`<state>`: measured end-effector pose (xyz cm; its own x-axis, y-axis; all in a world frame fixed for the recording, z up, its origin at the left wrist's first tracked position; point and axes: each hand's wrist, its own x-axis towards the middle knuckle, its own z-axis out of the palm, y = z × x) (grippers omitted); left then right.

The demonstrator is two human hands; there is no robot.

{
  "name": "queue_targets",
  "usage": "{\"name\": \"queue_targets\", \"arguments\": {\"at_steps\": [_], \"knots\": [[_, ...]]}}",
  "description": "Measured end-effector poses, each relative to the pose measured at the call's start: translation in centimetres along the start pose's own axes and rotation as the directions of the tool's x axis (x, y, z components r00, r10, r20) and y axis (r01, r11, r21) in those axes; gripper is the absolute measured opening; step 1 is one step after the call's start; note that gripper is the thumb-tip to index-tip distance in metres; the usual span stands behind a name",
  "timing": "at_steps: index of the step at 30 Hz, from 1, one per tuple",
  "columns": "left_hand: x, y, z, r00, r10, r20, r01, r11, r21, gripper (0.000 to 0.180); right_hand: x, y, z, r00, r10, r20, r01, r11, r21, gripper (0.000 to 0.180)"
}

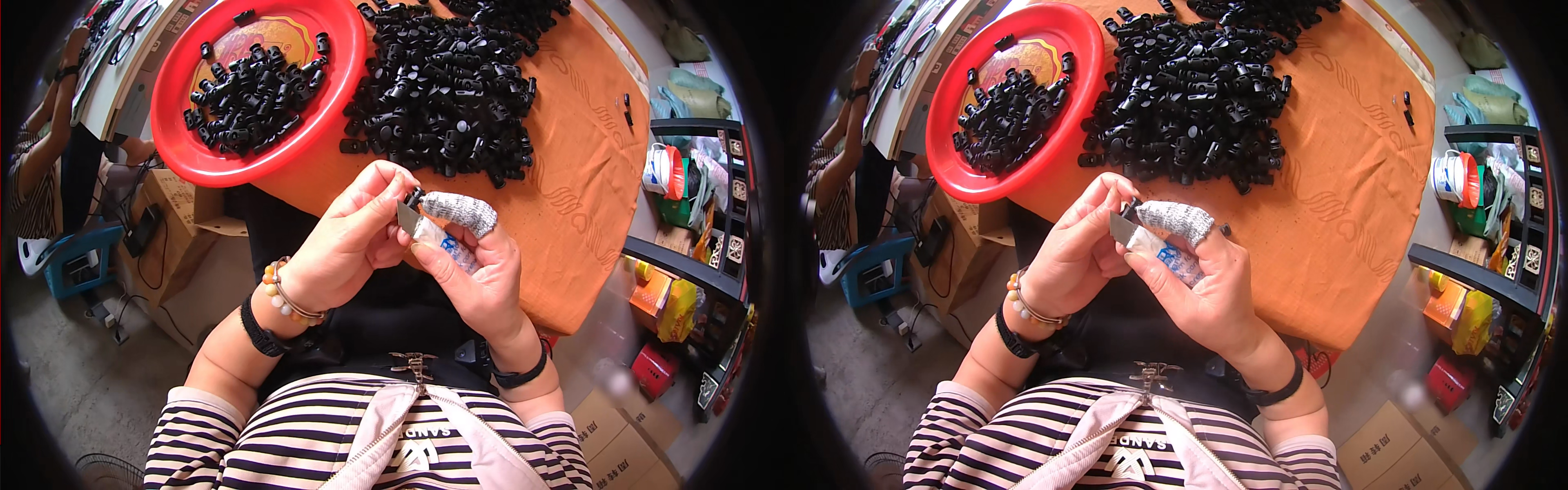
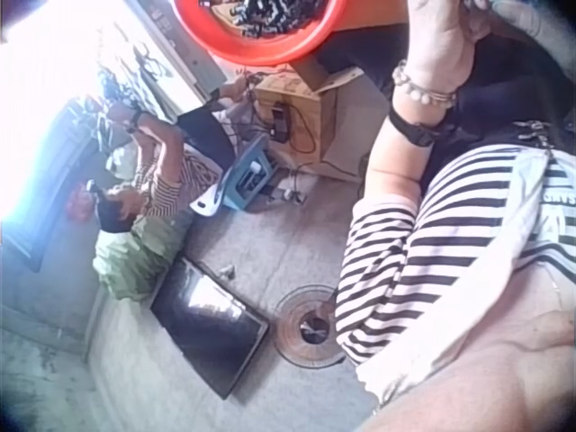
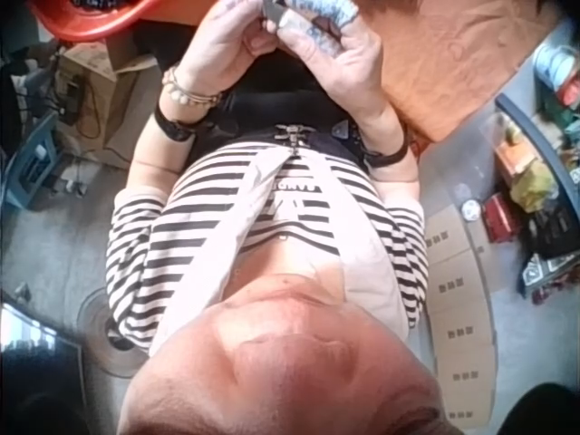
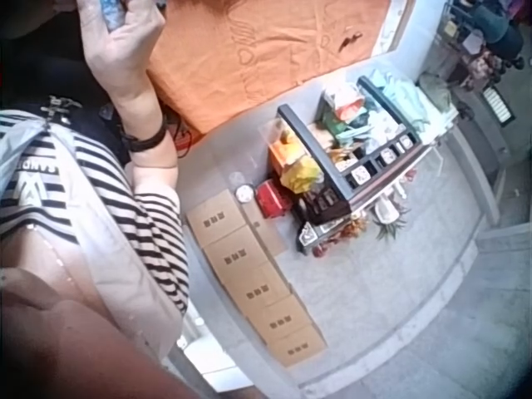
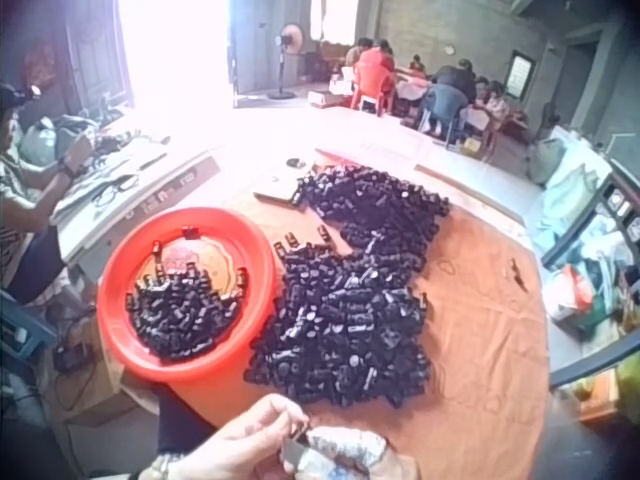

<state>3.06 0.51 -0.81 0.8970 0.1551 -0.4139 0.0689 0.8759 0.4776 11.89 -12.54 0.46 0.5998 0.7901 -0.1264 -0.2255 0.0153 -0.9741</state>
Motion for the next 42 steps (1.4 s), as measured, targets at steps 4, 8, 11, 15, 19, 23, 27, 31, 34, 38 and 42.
{"name": "queue_targets", "arguments": {"at_steps": [4,8,11,15,19,23,27,31,34,38,42], "knots": [[-0.02,-0.02,0.17,0.999,0.031,-0.013,-0.031,1.0,0.005,0.011,-0.04,0.13,-0.06,1.0,-0.001,0.006,0.001,0.999,-0.04,0.032],[-0.05,0.09,0.15,0.999,0.033,0.011,-0.032,0.999,-0.028,0.013,0.1,0.29,0.03,0.999,-0.048,0.012,0.049,0.999,-0.023,0.032],[-0.05,0.16,0.41,0.999,0.035,-0.012,-0.035,0.999,-0.033,0.012,0.12,0.43,0.06,0.998,-0.056,0.006,0.056,0.998,-0.026,0.033],[-0.01,0.08,0.42,0.999,0.05,-0.008,-0.05,0.998,-0.027,0.01,0.17,0.39,0.11,0.999,-0.036,0.0,0.036,0.999,-0.023,0.033],[0.03,-0.06,-0.08,0.995,0.083,0.062,-0.081,0.996,-0.03,0.009,0.24,0.36,-0.21,0.999,-0.019,0.035,0.021,0.998,-0.051,0.032],[0.01,-0.11,-0.02,0.994,0.097,0.042,-0.096,0.995,-0.033,0.009,0.32,0.28,-0.1,0.998,-0.033,0.047,0.036,0.998,-0.055,0.032],[0.0,-0.04,-0.2,0.994,0.102,0.046,-0.1,0.994,-0.034,0.008,0.3,0.27,-0.12,0.998,-0.044,0.042,0.045,0.999,-0.026,0.031],[-0.14,0.06,0.0,0.996,0.092,0.023,-0.091,0.995,-0.046,0.008,0.4,0.13,-0.14,0.997,-0.034,0.07,0.036,0.999,-0.027,0.03],[-0.07,-0.11,-0.07,0.995,0.094,0.025,-0.093,0.995,-0.043,0.009,0.34,0.25,-0.06,0.996,-0.045,0.078,0.045,0.999,0.001,0.03],[-0.03,0.27,0.32,0.999,0.037,-0.019,-0.039,0.996,-0.082,0.008,0.24,0.45,-0.21,0.997,-0.025,0.074,0.022,0.999,0.03,0.033],[0.03,0.29,-0.04,0.999,0.028,0.04,-0.023,0.993,-0.114,0.008,-0.01,0.43,-0.1,0.998,-0.017,0.059,0.015,0.999,0.039,0.035]]}}
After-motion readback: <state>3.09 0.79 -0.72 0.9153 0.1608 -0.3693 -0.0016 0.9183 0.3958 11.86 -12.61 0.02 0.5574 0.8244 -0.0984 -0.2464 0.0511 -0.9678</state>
